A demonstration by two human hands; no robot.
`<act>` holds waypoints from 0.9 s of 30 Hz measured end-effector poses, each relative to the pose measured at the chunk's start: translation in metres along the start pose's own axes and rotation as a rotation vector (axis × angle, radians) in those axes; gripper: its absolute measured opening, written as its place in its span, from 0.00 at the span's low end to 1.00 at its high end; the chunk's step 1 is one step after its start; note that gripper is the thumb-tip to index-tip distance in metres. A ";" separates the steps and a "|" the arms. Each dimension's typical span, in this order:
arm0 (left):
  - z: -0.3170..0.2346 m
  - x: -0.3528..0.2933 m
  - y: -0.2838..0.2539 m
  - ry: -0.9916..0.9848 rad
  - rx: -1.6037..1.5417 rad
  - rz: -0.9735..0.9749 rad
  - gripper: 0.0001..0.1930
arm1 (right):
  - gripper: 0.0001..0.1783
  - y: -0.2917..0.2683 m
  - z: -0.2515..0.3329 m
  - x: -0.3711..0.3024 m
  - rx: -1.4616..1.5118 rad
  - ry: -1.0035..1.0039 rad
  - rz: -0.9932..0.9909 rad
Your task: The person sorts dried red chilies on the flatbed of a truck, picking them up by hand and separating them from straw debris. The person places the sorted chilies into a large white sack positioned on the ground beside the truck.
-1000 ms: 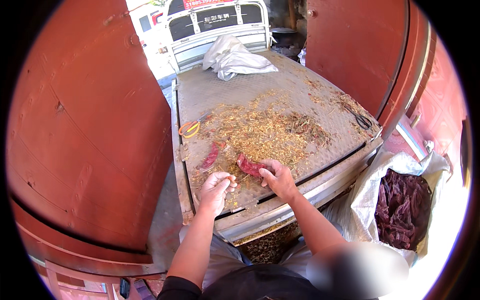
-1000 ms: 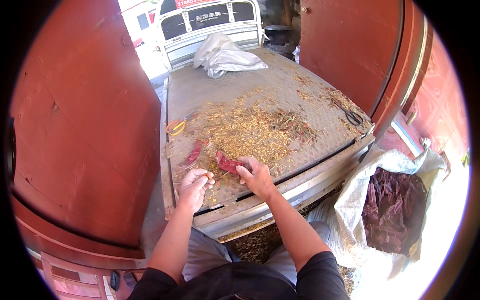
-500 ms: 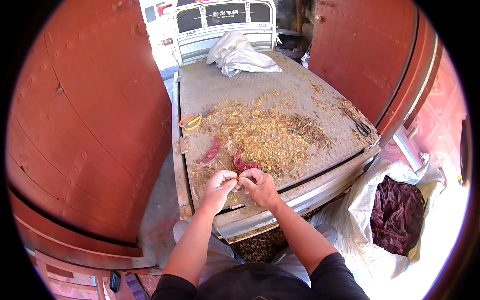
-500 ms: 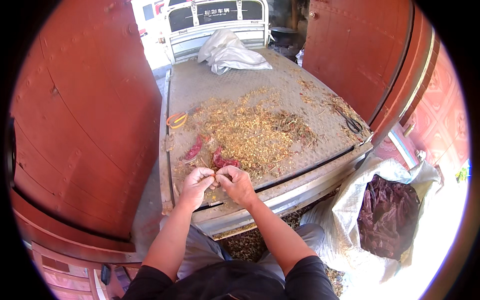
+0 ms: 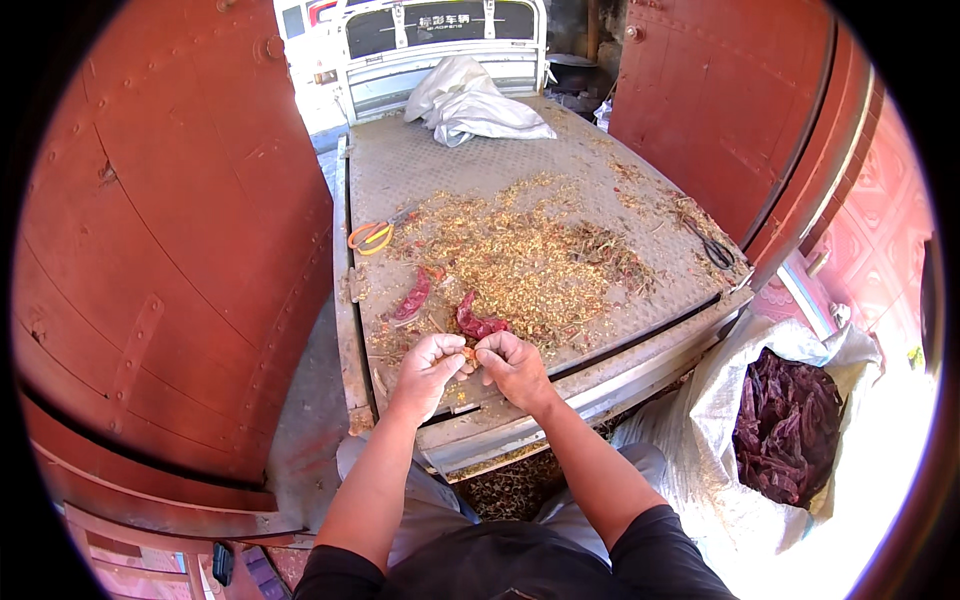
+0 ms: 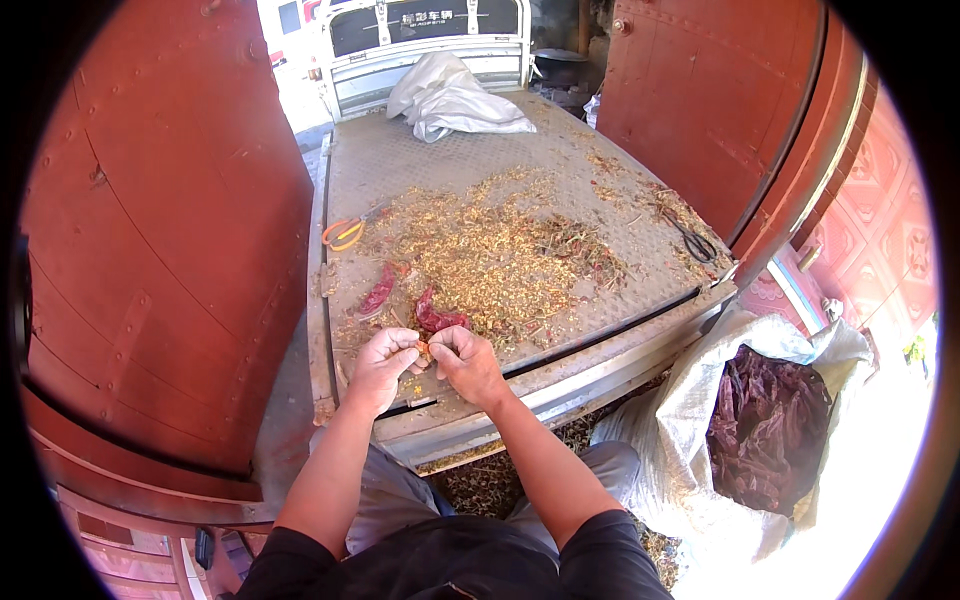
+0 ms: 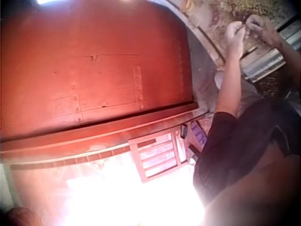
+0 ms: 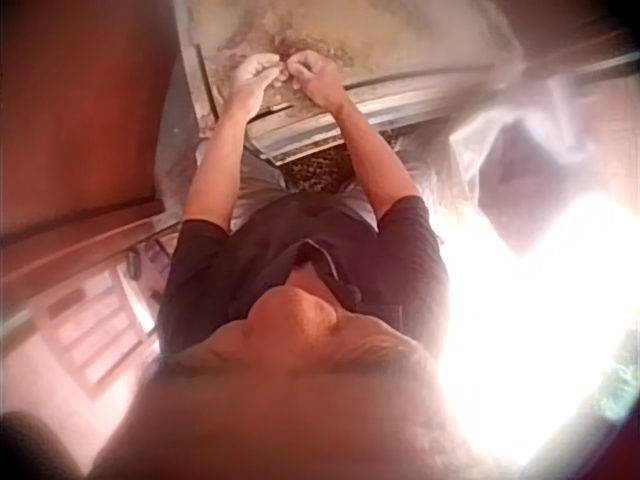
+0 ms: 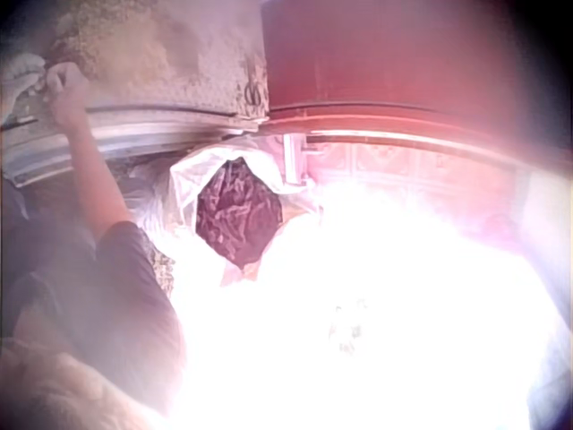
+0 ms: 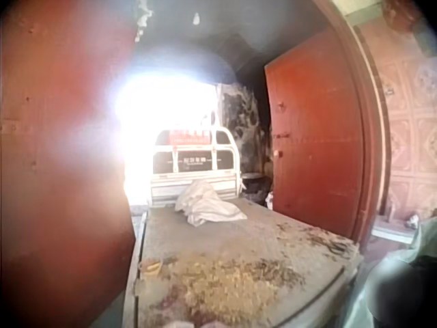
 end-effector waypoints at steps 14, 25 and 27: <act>-0.004 -0.001 -0.001 -0.010 0.041 -0.067 0.14 | 0.04 0.000 -0.009 0.004 0.116 -0.003 -0.055; 0.007 0.006 -0.013 0.017 0.051 -0.115 0.15 | 0.10 -0.044 0.041 -0.031 -0.073 -0.120 -0.202; 0.006 0.005 -0.030 0.046 0.024 -0.103 0.12 | 0.10 -0.051 0.042 -0.050 -0.102 -0.029 -0.096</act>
Point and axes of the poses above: each hand's wrist, its own x-axis towards the middle knuckle, its own y-axis out of the palm, z = x × y, the point moved 2 cm from there along x, towards the middle knuckle, and after that the axes turned 11 degrees about -x, right-handed, at the moved point
